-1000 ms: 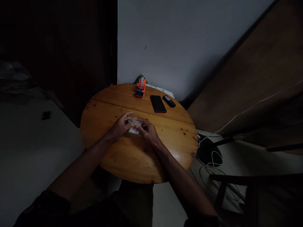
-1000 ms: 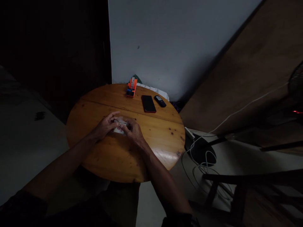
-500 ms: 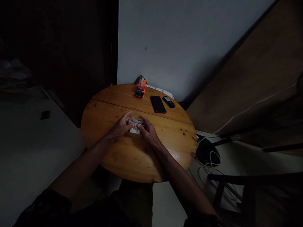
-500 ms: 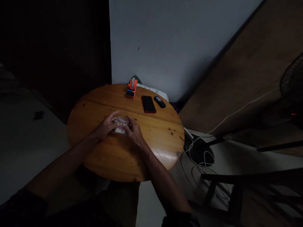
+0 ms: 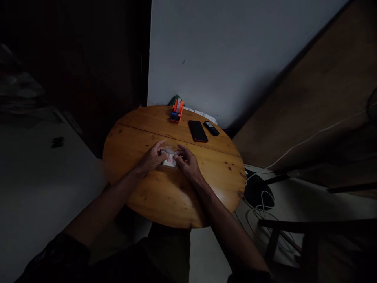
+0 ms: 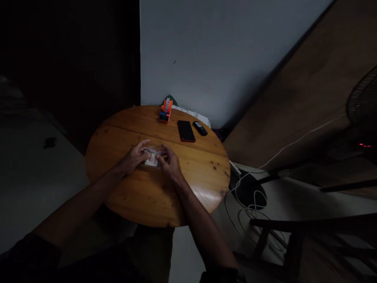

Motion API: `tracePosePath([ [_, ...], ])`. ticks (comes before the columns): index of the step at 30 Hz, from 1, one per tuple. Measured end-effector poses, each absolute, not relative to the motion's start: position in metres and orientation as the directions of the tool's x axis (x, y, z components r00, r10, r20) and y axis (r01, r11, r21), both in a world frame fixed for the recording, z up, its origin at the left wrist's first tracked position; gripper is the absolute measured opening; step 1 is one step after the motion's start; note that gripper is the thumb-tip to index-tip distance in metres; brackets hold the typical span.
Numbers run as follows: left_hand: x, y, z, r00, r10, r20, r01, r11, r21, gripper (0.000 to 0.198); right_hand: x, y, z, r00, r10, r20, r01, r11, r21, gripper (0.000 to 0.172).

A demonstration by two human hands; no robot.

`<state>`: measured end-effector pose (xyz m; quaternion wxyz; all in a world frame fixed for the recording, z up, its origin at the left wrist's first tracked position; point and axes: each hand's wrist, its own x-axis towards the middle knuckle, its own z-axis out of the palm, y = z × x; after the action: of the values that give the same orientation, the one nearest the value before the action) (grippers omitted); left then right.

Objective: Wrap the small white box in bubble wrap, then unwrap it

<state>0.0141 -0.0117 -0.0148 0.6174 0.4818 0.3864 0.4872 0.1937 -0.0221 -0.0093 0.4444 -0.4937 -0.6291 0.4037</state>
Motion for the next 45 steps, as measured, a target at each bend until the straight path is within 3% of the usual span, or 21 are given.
tracePosePath([
  [11,0.013,-0.01,-0.016,0.237,0.971,0.001,-0.221,0.053,0.974,0.077,0.194,-0.014,-0.003,-0.086,0.992,0.089,0.147,0.101,-0.984,0.054],
  [15,0.013,-0.01,-0.017,0.23,0.973,0.01,-0.206,0.039,0.978,0.077,0.194,-0.005,0.011,-0.152,0.988,0.031,0.205,0.062,-0.977,0.043],
  [20,0.014,-0.01,-0.017,0.218,0.976,0.011,-0.202,0.034,0.979,0.077,0.189,0.005,0.021,-0.199,0.98,-0.001,0.295,0.059,-0.954,0.051],
  [29,0.016,-0.013,-0.012,0.177,0.984,0.001,-0.157,0.028,0.987,0.073,0.169,0.009,0.001,-0.103,0.995,-0.001,-0.019,-0.003,-1.0,0.041],
  [37,0.015,-0.012,-0.011,0.183,0.983,0.022,-0.168,0.009,0.986,0.065,0.166,0.009,-0.006,-0.007,0.998,0.056,-0.071,0.056,-0.996,0.028],
  [45,0.013,-0.01,-0.01,0.191,0.982,0.008,-0.167,0.025,0.986,0.06,0.169,0.008,-0.003,-0.047,0.996,0.071,-0.071,0.068,-0.995,0.025],
])
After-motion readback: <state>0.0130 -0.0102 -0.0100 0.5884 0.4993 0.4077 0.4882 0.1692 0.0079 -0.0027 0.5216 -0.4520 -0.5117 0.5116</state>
